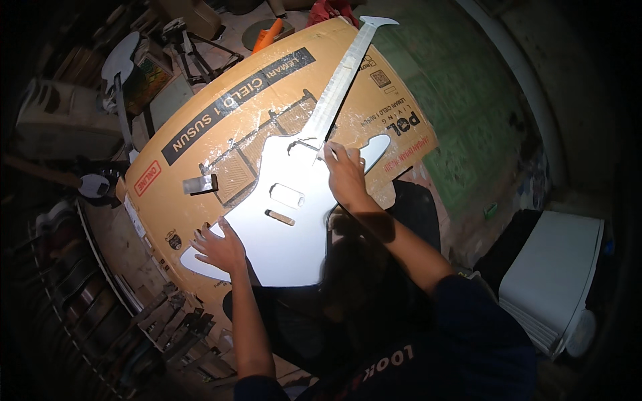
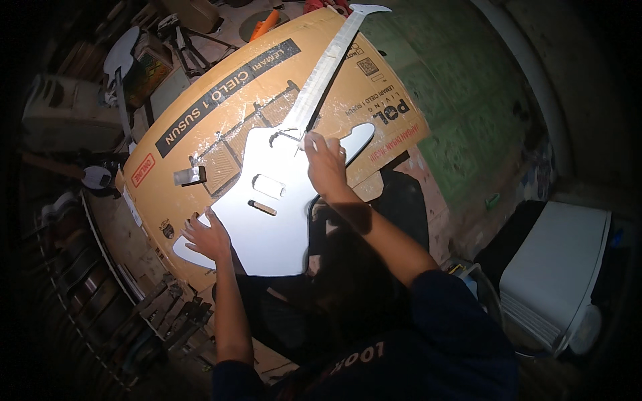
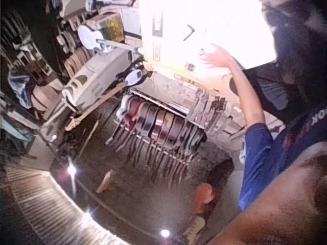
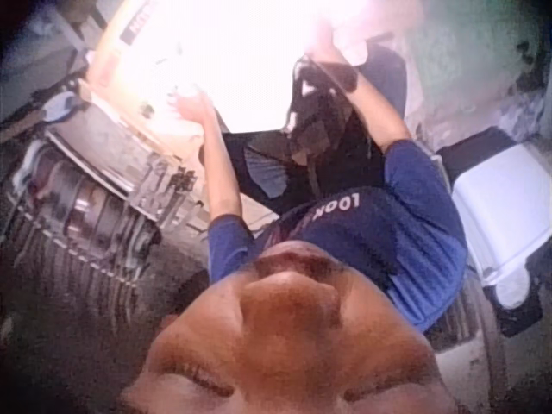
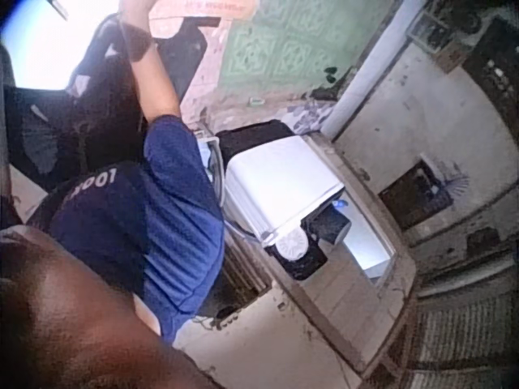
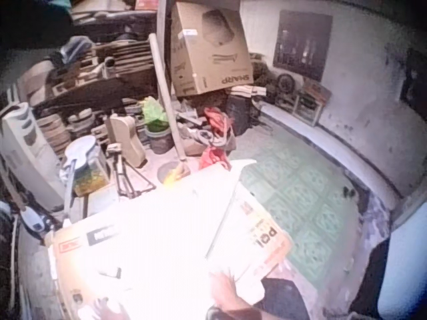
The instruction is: The person sands the surface of a white electric guitar body using a sanding block. They work methodically across the main body and the neck, applying consistent pressure to smooth the finish. The guitar is placed on a cardboard box for support during the process.
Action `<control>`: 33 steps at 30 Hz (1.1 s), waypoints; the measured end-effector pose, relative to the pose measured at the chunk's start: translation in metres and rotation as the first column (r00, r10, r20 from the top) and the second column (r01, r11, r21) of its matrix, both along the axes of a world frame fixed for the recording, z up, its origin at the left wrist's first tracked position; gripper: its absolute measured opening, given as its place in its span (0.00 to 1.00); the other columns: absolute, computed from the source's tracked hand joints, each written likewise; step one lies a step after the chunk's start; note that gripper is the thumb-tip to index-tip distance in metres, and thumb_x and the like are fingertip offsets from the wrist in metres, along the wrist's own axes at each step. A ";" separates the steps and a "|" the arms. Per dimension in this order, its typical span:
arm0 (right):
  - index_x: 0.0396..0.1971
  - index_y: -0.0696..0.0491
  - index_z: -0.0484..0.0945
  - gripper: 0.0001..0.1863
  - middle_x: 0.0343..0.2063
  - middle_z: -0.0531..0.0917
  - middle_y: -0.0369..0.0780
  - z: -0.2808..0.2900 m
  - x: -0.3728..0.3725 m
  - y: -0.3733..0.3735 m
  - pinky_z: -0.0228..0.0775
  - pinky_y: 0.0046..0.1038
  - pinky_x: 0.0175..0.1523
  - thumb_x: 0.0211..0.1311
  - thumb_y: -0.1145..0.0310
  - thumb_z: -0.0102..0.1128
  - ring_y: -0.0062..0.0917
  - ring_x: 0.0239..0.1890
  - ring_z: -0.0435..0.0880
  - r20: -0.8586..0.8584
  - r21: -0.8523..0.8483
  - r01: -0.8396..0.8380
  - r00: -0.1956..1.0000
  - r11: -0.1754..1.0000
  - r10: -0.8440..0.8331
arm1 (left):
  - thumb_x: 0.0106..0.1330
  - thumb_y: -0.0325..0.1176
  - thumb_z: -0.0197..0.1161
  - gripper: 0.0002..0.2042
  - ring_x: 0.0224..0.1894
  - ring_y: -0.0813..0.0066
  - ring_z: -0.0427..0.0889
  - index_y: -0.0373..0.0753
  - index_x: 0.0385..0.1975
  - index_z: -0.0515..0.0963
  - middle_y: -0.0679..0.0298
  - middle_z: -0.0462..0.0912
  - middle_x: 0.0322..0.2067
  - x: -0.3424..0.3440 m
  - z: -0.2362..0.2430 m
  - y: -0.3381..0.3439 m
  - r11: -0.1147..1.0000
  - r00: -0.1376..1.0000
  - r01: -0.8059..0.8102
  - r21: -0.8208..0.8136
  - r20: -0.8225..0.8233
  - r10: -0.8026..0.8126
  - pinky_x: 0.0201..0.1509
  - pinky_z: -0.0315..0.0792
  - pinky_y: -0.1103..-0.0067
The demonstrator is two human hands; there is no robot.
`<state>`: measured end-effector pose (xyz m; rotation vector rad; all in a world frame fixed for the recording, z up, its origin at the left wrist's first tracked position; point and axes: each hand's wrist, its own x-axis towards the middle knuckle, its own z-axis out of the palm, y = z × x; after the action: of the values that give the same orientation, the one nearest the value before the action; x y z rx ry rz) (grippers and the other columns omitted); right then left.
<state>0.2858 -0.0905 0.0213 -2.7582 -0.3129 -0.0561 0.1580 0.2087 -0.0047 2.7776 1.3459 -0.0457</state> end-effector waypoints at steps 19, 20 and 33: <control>0.65 0.53 0.76 0.27 0.66 0.74 0.39 -0.007 -0.005 -0.108 0.68 0.50 0.60 0.64 0.79 0.53 0.47 0.55 0.73 0.047 -0.099 0.130 0.991 0.987 -0.126 | 0.77 0.62 0.47 0.35 0.80 0.46 0.49 0.36 0.69 0.70 0.47 0.64 0.73 0.000 0.002 0.001 1.000 0.999 -0.015 -0.023 0.031 0.016 0.80 0.42 0.44; 0.65 0.52 0.75 0.27 0.67 0.74 0.39 -0.009 0.000 -0.116 0.70 0.51 0.59 0.65 0.78 0.52 0.46 0.56 0.73 0.070 -0.130 0.193 0.980 0.972 -0.185 | 0.77 0.62 0.47 0.35 0.80 0.46 0.49 0.36 0.69 0.70 0.47 0.64 0.73 0.000 0.001 0.001 1.000 0.999 -0.018 -0.023 0.033 0.018 0.80 0.42 0.44; 0.71 0.48 0.70 0.33 0.69 0.72 0.40 -0.031 -0.047 -0.104 0.71 0.47 0.60 0.63 0.78 0.53 0.45 0.57 0.74 -0.004 -0.205 -0.009 1.000 0.979 0.008 | 0.77 0.63 0.45 0.36 0.80 0.46 0.50 0.37 0.69 0.69 0.47 0.64 0.73 -0.001 -0.003 0.001 1.000 0.999 -0.008 -0.006 0.053 0.008 0.80 0.43 0.44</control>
<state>0.2387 -0.1947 -0.0094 -2.9612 -0.3471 -0.0183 0.1573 0.2095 -0.0077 2.7477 1.3420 0.0247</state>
